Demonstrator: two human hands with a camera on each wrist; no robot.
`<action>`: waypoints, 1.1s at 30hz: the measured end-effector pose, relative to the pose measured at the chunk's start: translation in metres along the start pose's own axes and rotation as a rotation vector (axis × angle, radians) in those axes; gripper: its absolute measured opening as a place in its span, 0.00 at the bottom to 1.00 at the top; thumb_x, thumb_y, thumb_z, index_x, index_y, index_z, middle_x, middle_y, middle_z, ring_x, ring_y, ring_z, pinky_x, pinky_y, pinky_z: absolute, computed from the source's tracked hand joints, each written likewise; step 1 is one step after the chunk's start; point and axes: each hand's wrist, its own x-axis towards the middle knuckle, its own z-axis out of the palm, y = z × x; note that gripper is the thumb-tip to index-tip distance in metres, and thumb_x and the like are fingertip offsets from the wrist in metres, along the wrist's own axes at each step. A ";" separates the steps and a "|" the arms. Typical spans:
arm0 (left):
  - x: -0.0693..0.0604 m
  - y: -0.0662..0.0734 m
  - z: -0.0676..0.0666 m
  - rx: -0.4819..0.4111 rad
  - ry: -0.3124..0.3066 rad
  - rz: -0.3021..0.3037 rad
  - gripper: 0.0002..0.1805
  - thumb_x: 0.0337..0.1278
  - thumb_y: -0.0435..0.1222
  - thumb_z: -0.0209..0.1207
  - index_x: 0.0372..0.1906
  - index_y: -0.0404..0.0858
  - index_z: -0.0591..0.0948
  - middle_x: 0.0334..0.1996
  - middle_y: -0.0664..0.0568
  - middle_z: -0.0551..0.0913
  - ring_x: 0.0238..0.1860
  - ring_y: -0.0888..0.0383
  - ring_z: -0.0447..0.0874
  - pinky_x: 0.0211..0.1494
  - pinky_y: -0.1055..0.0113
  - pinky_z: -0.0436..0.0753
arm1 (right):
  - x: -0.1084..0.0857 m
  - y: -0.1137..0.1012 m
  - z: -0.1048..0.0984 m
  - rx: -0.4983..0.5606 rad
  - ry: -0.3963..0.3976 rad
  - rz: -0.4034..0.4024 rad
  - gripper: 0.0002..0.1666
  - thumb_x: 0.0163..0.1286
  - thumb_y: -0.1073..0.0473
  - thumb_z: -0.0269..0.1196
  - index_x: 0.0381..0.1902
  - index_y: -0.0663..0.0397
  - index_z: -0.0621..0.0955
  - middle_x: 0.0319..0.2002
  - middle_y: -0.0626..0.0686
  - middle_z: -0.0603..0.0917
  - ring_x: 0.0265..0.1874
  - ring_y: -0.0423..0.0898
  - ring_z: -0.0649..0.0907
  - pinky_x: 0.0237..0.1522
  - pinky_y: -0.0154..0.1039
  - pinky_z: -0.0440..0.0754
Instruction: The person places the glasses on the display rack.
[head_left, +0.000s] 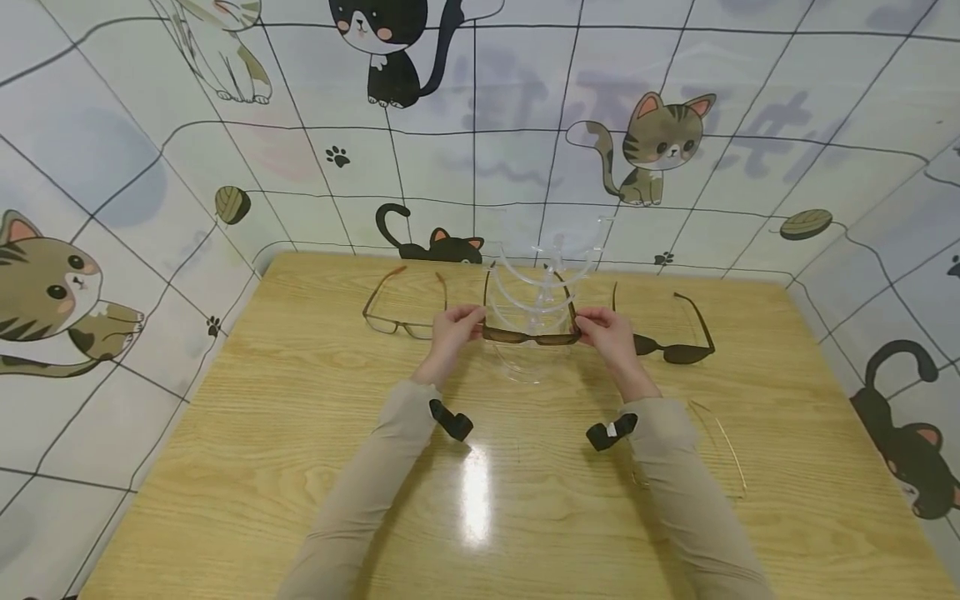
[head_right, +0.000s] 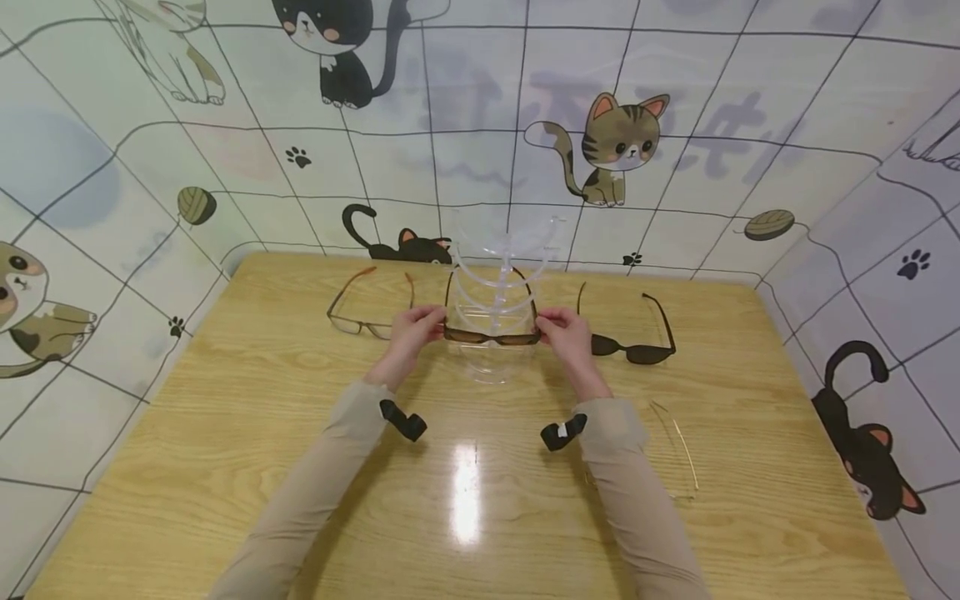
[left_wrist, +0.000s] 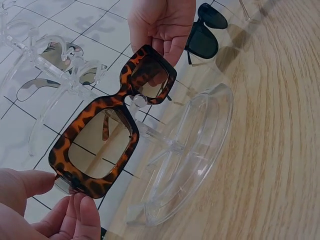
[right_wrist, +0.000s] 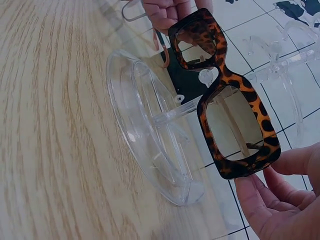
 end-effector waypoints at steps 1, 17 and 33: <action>0.000 0.000 0.000 0.002 0.001 0.001 0.15 0.61 0.33 0.59 0.48 0.27 0.79 0.37 0.42 0.82 0.27 0.64 0.78 0.39 0.70 0.83 | 0.001 0.001 0.000 -0.002 0.002 0.001 0.18 0.71 0.62 0.55 0.54 0.70 0.74 0.48 0.67 0.78 0.44 0.51 0.82 0.48 0.40 0.80; 0.003 -0.009 0.004 0.042 0.029 0.016 0.13 0.60 0.34 0.60 0.46 0.28 0.81 0.39 0.42 0.82 0.27 0.63 0.78 0.36 0.71 0.83 | 0.004 0.003 0.000 -0.044 0.033 0.030 0.18 0.71 0.61 0.55 0.54 0.68 0.75 0.49 0.64 0.77 0.35 0.35 0.78 0.50 0.41 0.79; -0.001 -0.007 0.002 0.069 0.033 0.028 0.13 0.61 0.32 0.58 0.47 0.28 0.79 0.37 0.47 0.81 0.28 0.63 0.77 0.45 0.63 0.82 | -0.002 0.000 -0.001 -0.036 0.031 0.011 0.18 0.71 0.62 0.55 0.54 0.69 0.74 0.45 0.58 0.77 0.37 0.37 0.78 0.49 0.34 0.78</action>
